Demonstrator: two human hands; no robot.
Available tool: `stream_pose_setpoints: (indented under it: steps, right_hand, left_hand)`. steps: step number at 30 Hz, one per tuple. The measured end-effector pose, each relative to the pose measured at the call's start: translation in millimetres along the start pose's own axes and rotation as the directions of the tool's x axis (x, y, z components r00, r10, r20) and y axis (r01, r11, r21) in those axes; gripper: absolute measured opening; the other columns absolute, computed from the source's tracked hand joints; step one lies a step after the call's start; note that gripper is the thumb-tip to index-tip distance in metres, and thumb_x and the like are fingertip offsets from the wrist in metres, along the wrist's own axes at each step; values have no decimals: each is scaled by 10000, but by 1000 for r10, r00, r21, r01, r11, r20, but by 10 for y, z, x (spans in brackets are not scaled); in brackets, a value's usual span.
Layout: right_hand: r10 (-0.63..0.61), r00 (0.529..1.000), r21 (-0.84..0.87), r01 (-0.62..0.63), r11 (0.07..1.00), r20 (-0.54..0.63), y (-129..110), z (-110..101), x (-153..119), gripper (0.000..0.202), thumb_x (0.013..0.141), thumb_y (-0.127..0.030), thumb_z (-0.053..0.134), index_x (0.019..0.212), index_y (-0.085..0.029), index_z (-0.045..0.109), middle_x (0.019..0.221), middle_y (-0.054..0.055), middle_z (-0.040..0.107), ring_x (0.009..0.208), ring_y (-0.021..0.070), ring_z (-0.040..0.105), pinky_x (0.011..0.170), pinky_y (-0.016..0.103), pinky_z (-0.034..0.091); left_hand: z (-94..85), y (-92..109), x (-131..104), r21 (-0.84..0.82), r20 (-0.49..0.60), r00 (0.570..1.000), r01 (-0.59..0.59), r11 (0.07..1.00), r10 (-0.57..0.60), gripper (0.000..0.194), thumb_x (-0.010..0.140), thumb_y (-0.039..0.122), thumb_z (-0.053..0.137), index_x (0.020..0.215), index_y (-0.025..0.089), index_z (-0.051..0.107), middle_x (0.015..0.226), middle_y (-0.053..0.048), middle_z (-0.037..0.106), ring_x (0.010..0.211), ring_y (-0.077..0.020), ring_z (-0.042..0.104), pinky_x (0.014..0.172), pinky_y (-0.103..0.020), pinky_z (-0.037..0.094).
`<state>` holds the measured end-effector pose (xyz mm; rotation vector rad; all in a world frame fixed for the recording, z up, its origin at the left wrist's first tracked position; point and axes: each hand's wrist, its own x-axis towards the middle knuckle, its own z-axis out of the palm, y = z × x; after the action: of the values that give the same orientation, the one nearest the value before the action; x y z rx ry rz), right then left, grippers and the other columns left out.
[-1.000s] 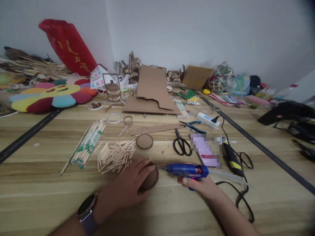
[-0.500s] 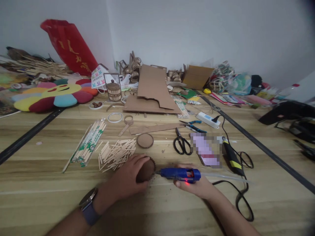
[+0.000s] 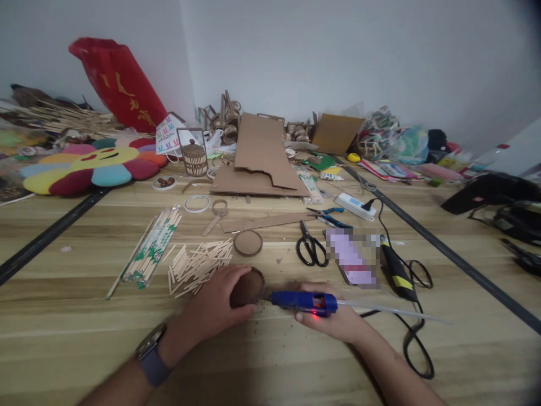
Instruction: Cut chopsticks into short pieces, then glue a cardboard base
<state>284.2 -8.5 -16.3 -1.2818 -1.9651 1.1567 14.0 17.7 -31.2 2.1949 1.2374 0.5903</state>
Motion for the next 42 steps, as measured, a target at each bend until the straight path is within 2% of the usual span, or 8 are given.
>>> stream_pose_setpoints:
  steps: [4, 11, 19, 32, 42]
  right_hand:
    - [-27, 1000, -21, 28, 999, 4, -59, 0, 16, 305, 752, -427, 652, 630, -202, 487, 589, -42, 444, 540, 107, 410, 487, 216, 338]
    - [-75, 997, -53, 75, 996, -10, -66, 2, 14, 296, 763, -414, 637, 625, -199, 487, 586, -42, 451, 533, 107, 413, 480, 217, 326]
    - [-103, 995, -112, 100, 989, -21, -63, 21, 20, 308, 757, -392, 629, 592, -214, 440, 580, -42, 437, 527, 112, 413, 495, 231, 326]
    - [-168, 985, -183, 160, 970, -31, -49, 31, 31, 317, 781, -408, 615, 599, -222, 434, 604, -20, 489, 580, 143, 459, 563, 263, 353]
    - [-268, 962, -240, 248, 939, -57, -12, 49, 38, 379, 819, -454, 585, 586, -220, 400, 588, -31, 460, 589, 146, 465, 600, 278, 384]
  left_hand:
    - [-8, 3, 5, -12, 12, 1000, 21, 1000, -21, 601, 764, 431, 690, 1295, 198, 533, 1323, -146, 584, 1210, -336, 539, 1028, -519, 426]
    - [-7, -7, 1, -55, -20, 999, 38, 998, -39, 601, 751, 484, 710, 1272, 226, 560, 1303, -130, 606, 1184, -330, 562, 1006, -502, 448]
    - [-17, -2, 15, -53, 2, 999, 52, 997, -52, 644, 745, 535, 699, 1280, 204, 563, 1306, -143, 602, 1190, -344, 553, 1009, -513, 443]
    - [-13, -3, 8, -46, -5, 999, 44, 998, -45, 614, 745, 506, 713, 1270, 223, 570, 1302, -129, 605, 1195, -338, 550, 1018, -513, 438]
    - [-1, 1, 14, -34, 22, 998, 61, 998, -61, 651, 756, 512, 700, 1288, 165, 557, 1332, -160, 580, 1219, -343, 526, 1041, -522, 412]
